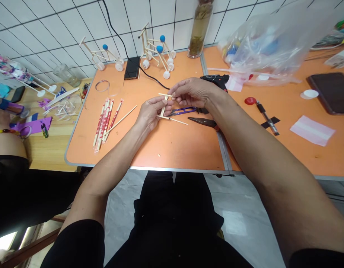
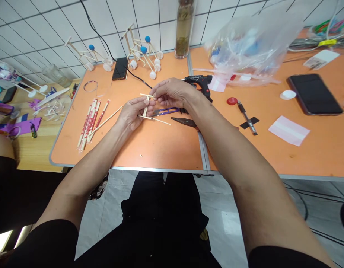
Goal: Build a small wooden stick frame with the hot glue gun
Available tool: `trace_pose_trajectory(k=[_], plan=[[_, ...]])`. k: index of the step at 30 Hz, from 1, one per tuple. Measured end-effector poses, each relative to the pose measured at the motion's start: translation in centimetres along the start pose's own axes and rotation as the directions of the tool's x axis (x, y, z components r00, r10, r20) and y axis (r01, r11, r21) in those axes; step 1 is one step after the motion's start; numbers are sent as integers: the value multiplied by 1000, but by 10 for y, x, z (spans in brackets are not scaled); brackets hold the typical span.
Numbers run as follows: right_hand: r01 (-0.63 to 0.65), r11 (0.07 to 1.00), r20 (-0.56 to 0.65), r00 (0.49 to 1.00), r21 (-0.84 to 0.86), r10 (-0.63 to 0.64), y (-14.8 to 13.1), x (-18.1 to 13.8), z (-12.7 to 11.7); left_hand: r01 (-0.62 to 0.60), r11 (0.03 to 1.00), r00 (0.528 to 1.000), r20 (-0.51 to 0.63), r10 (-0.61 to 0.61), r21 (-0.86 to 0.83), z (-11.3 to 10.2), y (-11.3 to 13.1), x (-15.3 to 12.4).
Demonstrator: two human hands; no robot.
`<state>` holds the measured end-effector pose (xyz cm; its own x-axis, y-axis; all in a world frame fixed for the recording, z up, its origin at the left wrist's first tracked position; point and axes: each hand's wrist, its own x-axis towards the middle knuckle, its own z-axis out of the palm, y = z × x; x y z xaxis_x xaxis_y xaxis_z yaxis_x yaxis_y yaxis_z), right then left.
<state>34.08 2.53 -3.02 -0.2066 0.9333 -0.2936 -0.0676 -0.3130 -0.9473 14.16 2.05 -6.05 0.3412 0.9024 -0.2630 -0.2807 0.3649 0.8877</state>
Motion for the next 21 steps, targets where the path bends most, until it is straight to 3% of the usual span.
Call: trace_pose_trajectory(k=[7, 10, 12, 16, 19, 21], plan=[[89, 996, -78, 993, 7, -89, -3, -5, -3, -2, 1000, 999, -34, 2, 21, 0, 2, -2], [191, 977, -87, 976, -93, -199, -8, -21, -14, -47, 999, 998, -47, 48, 27, -5, 5, 0], [215, 949, -29, 973, -232, -227, -12, -36, -20, -94, 995, 994, -58, 96, 26, -10, 8, 3], [151, 805, 168, 984, -573, -65, -14, -63, -13, -146, 989, 987, -62, 147, 10, -18, 13, 7], [160, 644, 293, 951, -748, 104, -9, -69, 5, -160, 987, 986, -55, 159, -6, -20, 14, 7], [201, 559, 335, 931, -804, 146, -4, -66, 17, -168, 986, 985, -50, 168, -11, -20, 14, 5]])
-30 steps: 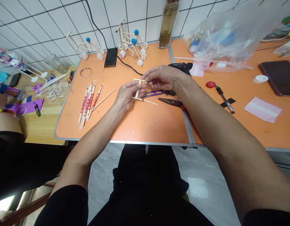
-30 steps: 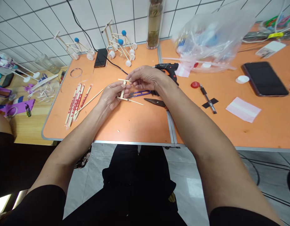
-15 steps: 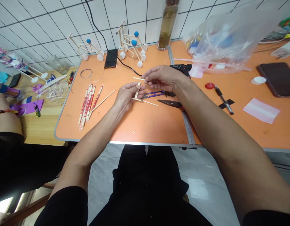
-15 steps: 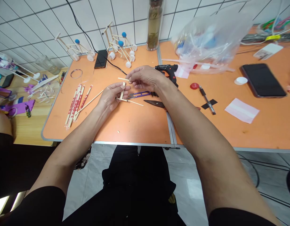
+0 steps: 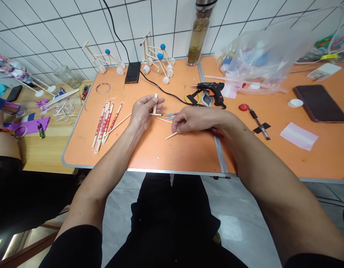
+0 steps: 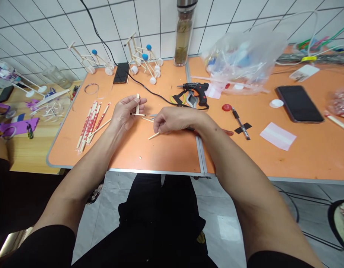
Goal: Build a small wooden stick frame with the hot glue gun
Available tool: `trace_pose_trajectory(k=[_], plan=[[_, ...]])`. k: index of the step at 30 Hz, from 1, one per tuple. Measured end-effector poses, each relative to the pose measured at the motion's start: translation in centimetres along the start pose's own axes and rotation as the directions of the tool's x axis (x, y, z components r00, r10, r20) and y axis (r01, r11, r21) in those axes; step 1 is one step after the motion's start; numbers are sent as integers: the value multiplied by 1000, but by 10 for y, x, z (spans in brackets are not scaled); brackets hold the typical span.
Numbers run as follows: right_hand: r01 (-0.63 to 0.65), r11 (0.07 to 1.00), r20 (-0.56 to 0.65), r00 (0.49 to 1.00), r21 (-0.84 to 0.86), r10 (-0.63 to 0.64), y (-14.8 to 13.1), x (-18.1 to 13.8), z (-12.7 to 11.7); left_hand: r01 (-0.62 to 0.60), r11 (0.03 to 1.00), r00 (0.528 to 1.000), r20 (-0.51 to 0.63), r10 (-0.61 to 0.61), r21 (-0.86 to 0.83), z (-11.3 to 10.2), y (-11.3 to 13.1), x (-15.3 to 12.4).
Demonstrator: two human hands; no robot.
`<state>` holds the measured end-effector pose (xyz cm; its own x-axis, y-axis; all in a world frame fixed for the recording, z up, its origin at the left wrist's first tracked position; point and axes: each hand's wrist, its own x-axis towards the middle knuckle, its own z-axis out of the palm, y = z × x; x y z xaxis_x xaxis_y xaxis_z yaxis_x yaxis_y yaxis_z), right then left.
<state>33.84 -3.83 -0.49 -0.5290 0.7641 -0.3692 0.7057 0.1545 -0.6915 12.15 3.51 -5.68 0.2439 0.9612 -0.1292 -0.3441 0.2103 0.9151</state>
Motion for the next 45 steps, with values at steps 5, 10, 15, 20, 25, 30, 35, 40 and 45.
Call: trace_pose_trajectory(k=[5, 10, 15, 20, 25, 30, 35, 40, 45], plan=[[62, 995, 29, 998, -83, -59, -2, 6, 4, -17, 999, 1000, -3, 17, 27, 0, 1, -1], [-281, 958, -505, 835, -50, 219, 10, -26, -31, -51, 997, 999, 2, 51, 58, -1, 0, -1], [-663, 747, -776, 443, 53, 449, 53, -37, -57, -76, 995, 996, 40, 74, 61, 1, -2, -4], [-726, 679, -740, 398, 108, 543, 76, -18, -52, -94, 992, 993, 81, 87, 85, 2, -4, -5], [-597, 774, -760, 397, 212, 514, 90, -10, -50, -88, 993, 993, 90, 80, 85, 2, -6, -5], [-551, 788, -772, 362, 275, 523, 103, -9, -50, -75, 992, 995, 79, 67, 102, 1, -8, -5], [-479, 834, -799, 369, 274, 475, 103, -12, -49, -66, 993, 996, 70, 60, 96, 2, -8, -6], [-257, 861, -788, 352, 438, 506, 99, -15, -49, -65, 994, 996, 68, 59, 89, 3, -6, -7], [123, 752, -723, 411, 647, 555, 84, -14, -52, -75, 995, 995, 77, 70, 68, 4, -4, -9]])
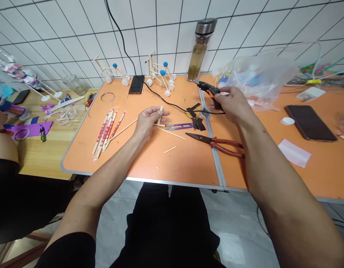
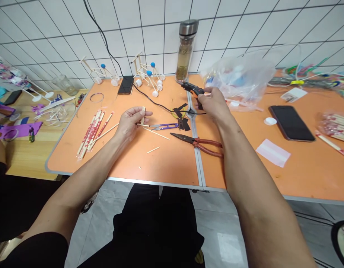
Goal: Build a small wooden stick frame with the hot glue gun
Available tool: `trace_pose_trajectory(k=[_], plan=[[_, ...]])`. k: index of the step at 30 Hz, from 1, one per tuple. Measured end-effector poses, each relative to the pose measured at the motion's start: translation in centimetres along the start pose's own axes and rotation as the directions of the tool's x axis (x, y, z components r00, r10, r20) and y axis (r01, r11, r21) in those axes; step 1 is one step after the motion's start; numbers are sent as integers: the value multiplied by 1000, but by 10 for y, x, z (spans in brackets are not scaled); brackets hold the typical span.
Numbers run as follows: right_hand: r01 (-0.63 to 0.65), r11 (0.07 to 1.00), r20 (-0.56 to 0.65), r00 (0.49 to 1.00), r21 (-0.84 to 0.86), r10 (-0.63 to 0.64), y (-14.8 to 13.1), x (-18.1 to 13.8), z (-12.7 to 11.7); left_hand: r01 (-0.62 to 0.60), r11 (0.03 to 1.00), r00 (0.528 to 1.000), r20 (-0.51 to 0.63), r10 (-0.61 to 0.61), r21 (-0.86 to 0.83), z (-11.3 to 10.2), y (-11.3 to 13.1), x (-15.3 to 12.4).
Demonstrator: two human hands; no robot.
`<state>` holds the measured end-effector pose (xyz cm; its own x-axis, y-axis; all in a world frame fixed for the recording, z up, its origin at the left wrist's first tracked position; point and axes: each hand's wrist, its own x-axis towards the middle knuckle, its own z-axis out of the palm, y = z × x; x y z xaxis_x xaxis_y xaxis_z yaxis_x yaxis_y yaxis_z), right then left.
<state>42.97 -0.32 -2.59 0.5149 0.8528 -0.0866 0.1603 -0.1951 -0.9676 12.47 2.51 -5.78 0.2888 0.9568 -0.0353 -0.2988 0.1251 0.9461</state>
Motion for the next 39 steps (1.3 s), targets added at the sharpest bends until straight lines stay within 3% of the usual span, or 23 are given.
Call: trace_pose_trajectory(k=[6, 9, 12, 15, 27, 39], plan=[[-6, 945, 86, 996, 327, -23, -10, -12, 5, -8, 1000, 1000, 0, 8, -6, 1, 1, -2], [-15, 927, 215, 974, 376, -72, -14, -19, 5, -10, 1000, 1000, -7, 10, -6, 1, 1, -2], [-43, 952, 373, 925, 303, -77, -18, -27, 5, -6, 1000, 1000, -12, 6, 2, 1, 1, -2], [-3, 975, 431, 897, 221, -95, -21, -34, 8, -12, 1000, 1000, -6, 12, 3, 0, 1, -1], [344, 936, 428, 838, 70, -340, -34, -71, 30, -2, 1000, 1000, 9, 2, -23, 4, 6, -5], [425, 905, 459, 812, -37, -362, -25, -64, 24, 1, 1000, 1000, 8, -1, -16, 6, 8, -6]])
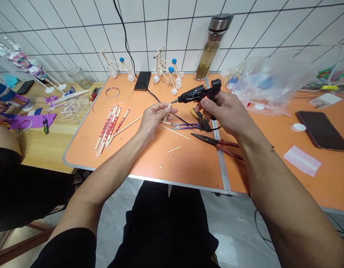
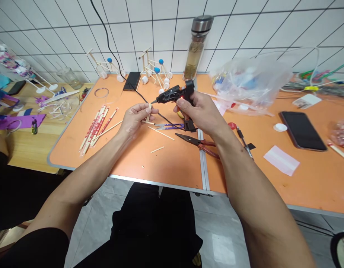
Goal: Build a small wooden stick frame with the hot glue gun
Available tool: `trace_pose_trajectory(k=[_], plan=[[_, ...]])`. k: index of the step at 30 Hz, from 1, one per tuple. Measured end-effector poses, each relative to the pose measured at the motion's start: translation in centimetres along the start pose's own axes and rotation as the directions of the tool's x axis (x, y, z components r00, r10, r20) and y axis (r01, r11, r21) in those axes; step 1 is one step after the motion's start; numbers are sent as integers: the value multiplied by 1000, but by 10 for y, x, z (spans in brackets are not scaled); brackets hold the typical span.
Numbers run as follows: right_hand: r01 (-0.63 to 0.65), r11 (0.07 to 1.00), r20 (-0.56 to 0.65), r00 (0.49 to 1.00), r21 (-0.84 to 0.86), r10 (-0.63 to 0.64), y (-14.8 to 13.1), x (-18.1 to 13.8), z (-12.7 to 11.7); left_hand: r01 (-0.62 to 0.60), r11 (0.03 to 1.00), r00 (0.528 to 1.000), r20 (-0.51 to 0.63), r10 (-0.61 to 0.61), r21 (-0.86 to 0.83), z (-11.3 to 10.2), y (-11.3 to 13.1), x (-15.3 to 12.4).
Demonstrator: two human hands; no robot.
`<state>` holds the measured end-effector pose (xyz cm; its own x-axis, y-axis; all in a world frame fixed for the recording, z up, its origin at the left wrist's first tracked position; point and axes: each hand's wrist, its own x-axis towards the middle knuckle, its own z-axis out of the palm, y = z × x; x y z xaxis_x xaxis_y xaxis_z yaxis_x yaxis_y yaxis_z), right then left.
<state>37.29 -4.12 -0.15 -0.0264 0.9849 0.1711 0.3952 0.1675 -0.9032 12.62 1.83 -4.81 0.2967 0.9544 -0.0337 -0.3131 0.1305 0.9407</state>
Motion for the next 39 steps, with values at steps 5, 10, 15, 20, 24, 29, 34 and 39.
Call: trace_pose_trajectory(k=[5, 10, 15, 20, 24, 29, 34, 39], plan=[[35, 999, 20, 999, -28, -35, 1, 0, -2, -1, 1000, 1000, 8, 1, 9, -1, -1, 0], [38, 998, 13, 999, -45, -37, -2, 0, -1, -25, 1000, 999, 28, 25, -7, -2, -2, 1], [111, 994, -17, 994, -17, -112, 4, 3, 0, -29, 999, 998, 50, 31, -28, -4, -4, 3], [133, 991, -22, 991, -15, -134, 8, 4, 0, -47, 999, 997, 61, 48, -16, -4, -5, 3], [135, 991, -30, 990, -14, -136, 7, 3, 0, -35, 999, 998, 44, 35, 8, -3, -4, 1], [137, 990, -37, 990, -34, -138, 8, 3, 0, -36, 999, 998, 48, 36, -6, -4, -5, 2], [147, 988, -40, 988, -36, -149, 8, 4, 0, -34, 999, 998, 47, 34, 2, -5, -6, 2], [144, 989, -33, 989, -30, -145, 8, 4, 0, -46, 999, 998, 54, 45, 11, -5, -6, 2]])
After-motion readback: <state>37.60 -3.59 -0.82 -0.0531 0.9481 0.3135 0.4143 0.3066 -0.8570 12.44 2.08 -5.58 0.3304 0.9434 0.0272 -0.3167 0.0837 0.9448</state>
